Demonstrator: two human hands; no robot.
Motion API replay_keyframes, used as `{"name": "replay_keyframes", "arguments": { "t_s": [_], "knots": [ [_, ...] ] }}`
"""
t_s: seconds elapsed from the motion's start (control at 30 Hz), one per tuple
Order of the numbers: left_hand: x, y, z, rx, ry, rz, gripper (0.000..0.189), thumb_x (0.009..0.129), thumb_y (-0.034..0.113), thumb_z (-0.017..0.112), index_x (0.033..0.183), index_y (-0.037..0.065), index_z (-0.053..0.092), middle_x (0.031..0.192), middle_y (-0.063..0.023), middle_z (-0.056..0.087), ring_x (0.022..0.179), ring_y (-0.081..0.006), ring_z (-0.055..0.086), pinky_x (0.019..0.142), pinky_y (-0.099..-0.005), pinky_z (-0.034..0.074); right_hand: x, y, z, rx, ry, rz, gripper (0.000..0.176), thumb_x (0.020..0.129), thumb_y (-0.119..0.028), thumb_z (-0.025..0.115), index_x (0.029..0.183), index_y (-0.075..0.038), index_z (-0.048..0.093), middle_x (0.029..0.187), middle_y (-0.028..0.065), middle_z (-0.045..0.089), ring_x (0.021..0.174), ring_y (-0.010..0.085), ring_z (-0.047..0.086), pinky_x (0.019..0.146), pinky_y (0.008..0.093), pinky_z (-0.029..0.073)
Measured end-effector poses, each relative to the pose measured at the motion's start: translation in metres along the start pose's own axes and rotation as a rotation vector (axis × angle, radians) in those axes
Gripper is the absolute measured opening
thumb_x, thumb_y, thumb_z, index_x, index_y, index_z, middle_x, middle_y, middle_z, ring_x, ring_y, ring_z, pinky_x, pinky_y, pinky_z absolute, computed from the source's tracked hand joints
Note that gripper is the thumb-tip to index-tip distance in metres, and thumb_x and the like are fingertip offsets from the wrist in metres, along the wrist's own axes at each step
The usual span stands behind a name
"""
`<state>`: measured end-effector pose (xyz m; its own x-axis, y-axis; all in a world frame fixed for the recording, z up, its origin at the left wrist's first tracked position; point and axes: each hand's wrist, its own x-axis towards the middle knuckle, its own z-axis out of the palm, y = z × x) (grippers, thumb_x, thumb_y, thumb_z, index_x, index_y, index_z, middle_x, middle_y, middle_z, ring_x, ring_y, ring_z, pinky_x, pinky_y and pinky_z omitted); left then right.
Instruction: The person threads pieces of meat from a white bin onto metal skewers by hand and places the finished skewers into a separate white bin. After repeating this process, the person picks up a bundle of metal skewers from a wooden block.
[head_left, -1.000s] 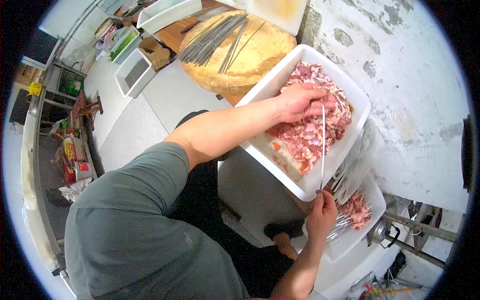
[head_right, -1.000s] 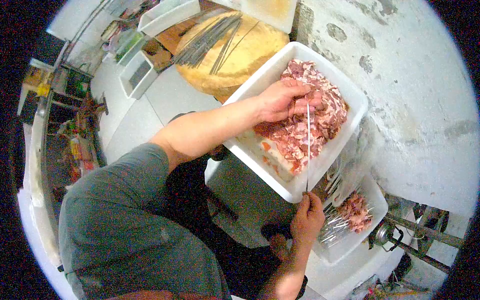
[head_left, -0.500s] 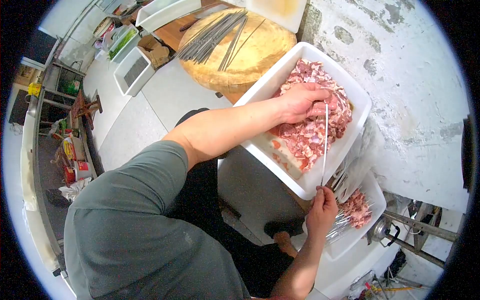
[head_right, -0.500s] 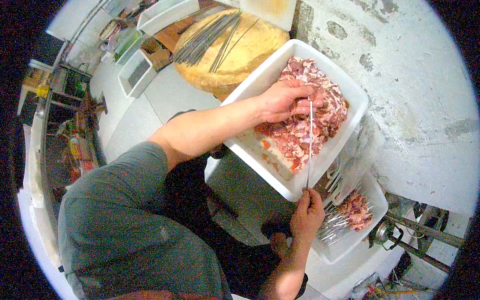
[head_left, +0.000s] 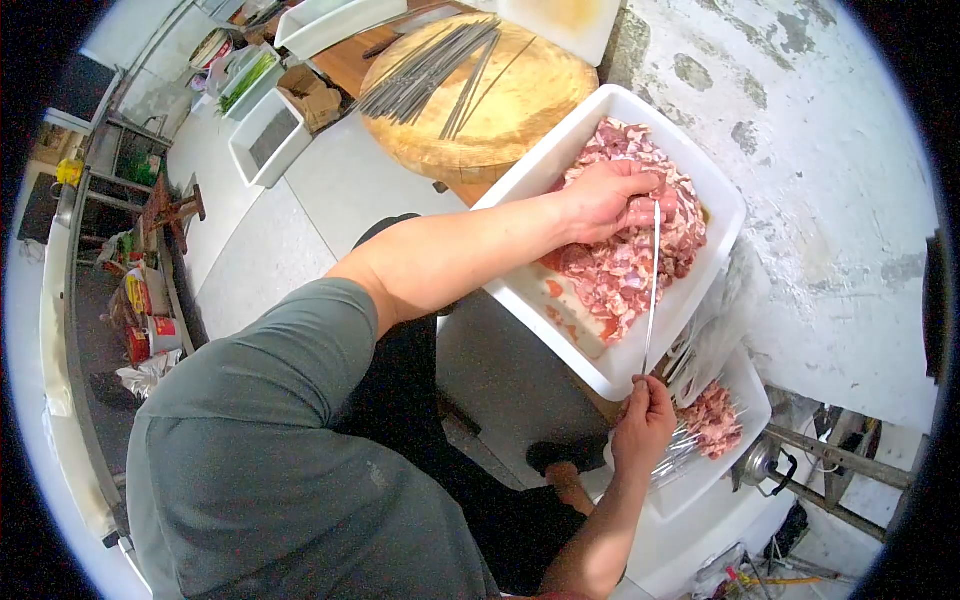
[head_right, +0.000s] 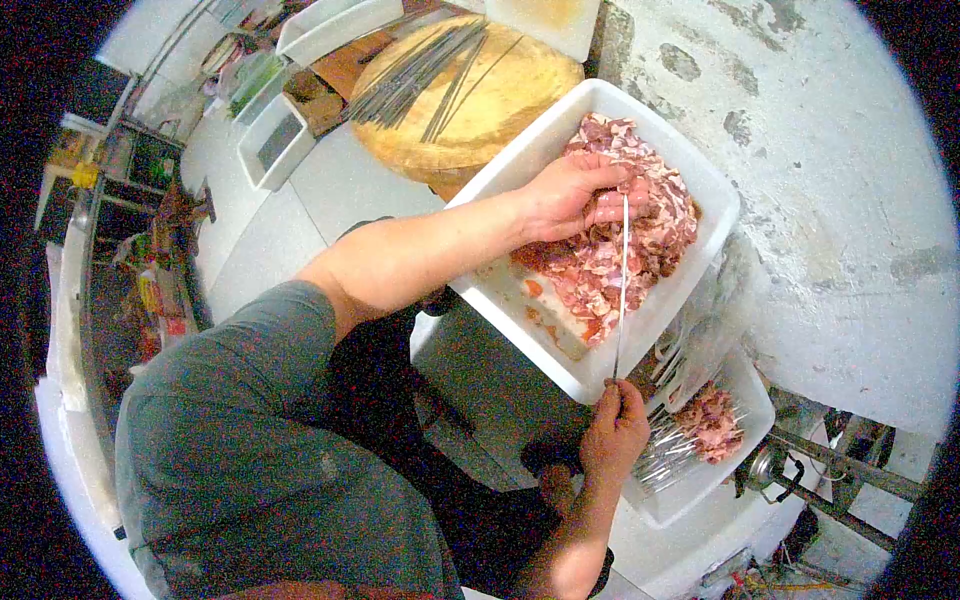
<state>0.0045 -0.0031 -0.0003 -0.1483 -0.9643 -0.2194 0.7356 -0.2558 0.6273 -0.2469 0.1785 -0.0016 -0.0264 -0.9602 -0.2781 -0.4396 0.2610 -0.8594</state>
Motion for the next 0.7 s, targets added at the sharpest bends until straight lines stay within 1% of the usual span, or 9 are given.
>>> {"name": "replay_keyframes", "arguments": {
  "t_s": [0.13, 0.23, 0.43, 0.53, 0.63, 0.7],
  "knots": [
    [-0.0015, -0.0014, 0.0024, 0.021, -0.014, 0.005, 0.017, 0.098, 0.012, 0.054, 0.104, -0.003, 0.059, 0.108, -0.0152, 0.068, 0.100, -0.0223, 0.067, 0.087, -0.0341, 0.057, -0.0008, -0.0057, -0.0008, -0.022, -0.001, 0.004, 0.021, 0.095, -0.017, 0.057, 0.099, 0.002, 0.066, 0.073, 0.0060, 0.062, 0.065, 0.0127, 0.055, 0.059, 0.0283, 0.045],
    [-0.0031, -0.0018, 0.0048, 0.063, 0.004, 0.017, 0.017, 0.098, 0.012, 0.054, 0.104, -0.002, 0.060, 0.108, -0.0147, 0.068, 0.100, -0.0222, 0.068, 0.088, -0.0340, 0.057, 0.0000, -0.0052, -0.0004, -0.028, -0.007, 0.007, 0.021, 0.095, -0.018, 0.057, 0.099, 0.001, 0.066, 0.071, 0.0053, 0.061, 0.064, 0.0127, 0.054, 0.059, 0.0282, 0.044],
    [-0.0048, -0.0030, 0.0062, 0.059, -0.024, 0.028, 0.016, 0.097, 0.012, 0.054, 0.103, -0.001, 0.062, 0.105, -0.0135, 0.068, 0.100, -0.0220, 0.067, 0.088, -0.0329, 0.057, -0.0004, -0.0067, -0.0005, -0.016, -0.015, 0.031, 0.021, 0.095, -0.018, 0.058, 0.099, 0.001, 0.066, 0.069, 0.0046, 0.059, 0.063, 0.0129, 0.053, 0.058, 0.0286, 0.044],
    [-0.0048, -0.0035, 0.0069, 0.112, -0.028, 0.048, 0.015, 0.097, 0.011, 0.055, 0.102, -0.001, 0.062, 0.103, -0.0130, 0.068, 0.097, -0.0205, 0.068, 0.086, -0.0314, 0.057, -0.0005, -0.0075, -0.0003, -0.021, -0.014, 0.027, 0.022, 0.095, -0.018, 0.057, 0.099, 0.001, 0.066, 0.069, 0.0050, 0.059, 0.063, 0.0133, 0.054, 0.058, 0.0289, 0.044],
    [-0.0036, -0.0053, 0.0056, 0.179, -0.097, 0.081, 0.015, 0.097, 0.010, 0.055, 0.102, -0.002, 0.062, 0.101, -0.0125, 0.068, 0.092, -0.0190, 0.068, 0.084, -0.0302, 0.057, -0.0003, -0.0087, 0.0002, -0.037, -0.014, 0.020, 0.023, 0.095, -0.019, 0.057, 0.098, 0.001, 0.066, 0.069, 0.0058, 0.060, 0.063, 0.0142, 0.054, 0.059, 0.0295, 0.044],
    [-0.0033, -0.0066, 0.0053, 0.238, -0.077, 0.096, 0.015, 0.097, 0.010, 0.056, 0.102, -0.003, 0.062, 0.101, -0.0125, 0.068, 0.088, -0.0182, 0.067, 0.080, -0.0287, 0.056, 0.0001, -0.0087, 0.0004, -0.054, -0.012, 0.013, 0.024, 0.095, -0.020, 0.057, 0.099, 0.001, 0.067, 0.069, 0.0064, 0.060, 0.063, 0.0148, 0.055, 0.059, 0.0300, 0.045]
  ]
}}
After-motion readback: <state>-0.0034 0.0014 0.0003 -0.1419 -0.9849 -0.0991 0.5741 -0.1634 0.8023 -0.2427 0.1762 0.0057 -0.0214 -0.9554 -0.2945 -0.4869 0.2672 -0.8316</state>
